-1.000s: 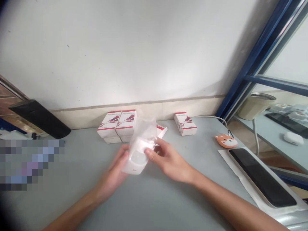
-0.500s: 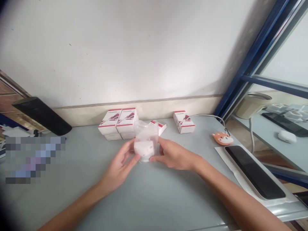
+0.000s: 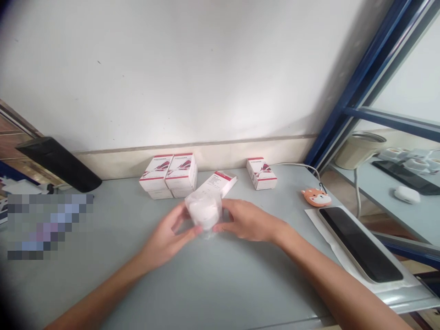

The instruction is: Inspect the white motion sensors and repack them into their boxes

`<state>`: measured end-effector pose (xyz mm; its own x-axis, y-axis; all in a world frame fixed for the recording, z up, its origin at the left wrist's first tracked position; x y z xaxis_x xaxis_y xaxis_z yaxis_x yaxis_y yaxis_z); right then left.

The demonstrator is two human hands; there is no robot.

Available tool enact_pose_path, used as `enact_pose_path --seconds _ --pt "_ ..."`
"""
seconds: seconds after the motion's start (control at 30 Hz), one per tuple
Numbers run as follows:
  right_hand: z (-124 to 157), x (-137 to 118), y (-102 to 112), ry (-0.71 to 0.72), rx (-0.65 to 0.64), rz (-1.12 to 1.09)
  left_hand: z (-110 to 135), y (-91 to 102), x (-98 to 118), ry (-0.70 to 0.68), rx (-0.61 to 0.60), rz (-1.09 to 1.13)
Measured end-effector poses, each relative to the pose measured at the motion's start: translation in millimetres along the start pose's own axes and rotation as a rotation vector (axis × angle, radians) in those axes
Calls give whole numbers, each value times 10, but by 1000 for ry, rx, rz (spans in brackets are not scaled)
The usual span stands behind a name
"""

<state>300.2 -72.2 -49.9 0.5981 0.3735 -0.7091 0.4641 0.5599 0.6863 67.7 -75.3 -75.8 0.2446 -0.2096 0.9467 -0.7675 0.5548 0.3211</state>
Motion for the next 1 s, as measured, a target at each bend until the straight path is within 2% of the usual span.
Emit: enact_pose_path --seconds 0.13,0.23,0.37,0.47,0.67,0.73,0.8,0.9,1.0 --pt "-9 9 -39 30 -21 29 -17 -29 -116 139 -34 -50" --pt "7 8 -25 56 -38 28 -10 -36 -152 189 -23 -68" --pt "19 5 -5 53 -15 11 5 -52 -99 147 -27 -38" --pt "-23 1 -80 62 -2 2 9 -71 -53 75 -19 20" --pt "-91 -4 -234 53 -20 36 8 -71 -86 163 -4 1" --pt "-65 -34 -203 74 -40 37 -7 -58 -71 147 -4 90" --pt "-19 -76 -120 65 -36 4 -28 -43 -46 151 -1 274" --pt "62 -150 65 22 80 -100 -45 -22 1 166 41 629" --pt "128 -214 221 30 381 -129 -29 -27 70 134 56 874"
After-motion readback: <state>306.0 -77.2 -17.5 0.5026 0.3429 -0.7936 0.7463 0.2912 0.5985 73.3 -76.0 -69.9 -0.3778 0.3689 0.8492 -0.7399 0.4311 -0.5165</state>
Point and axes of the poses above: each hand's wrist, its own z-axis away from the middle knuckle, its own y-axis out of the back of the hand, x = y × z, the point moved 3 cm from there along -z, towards the middle knuckle, and after that the axes turned 10 degrees about -x, right-handed, at the moved point
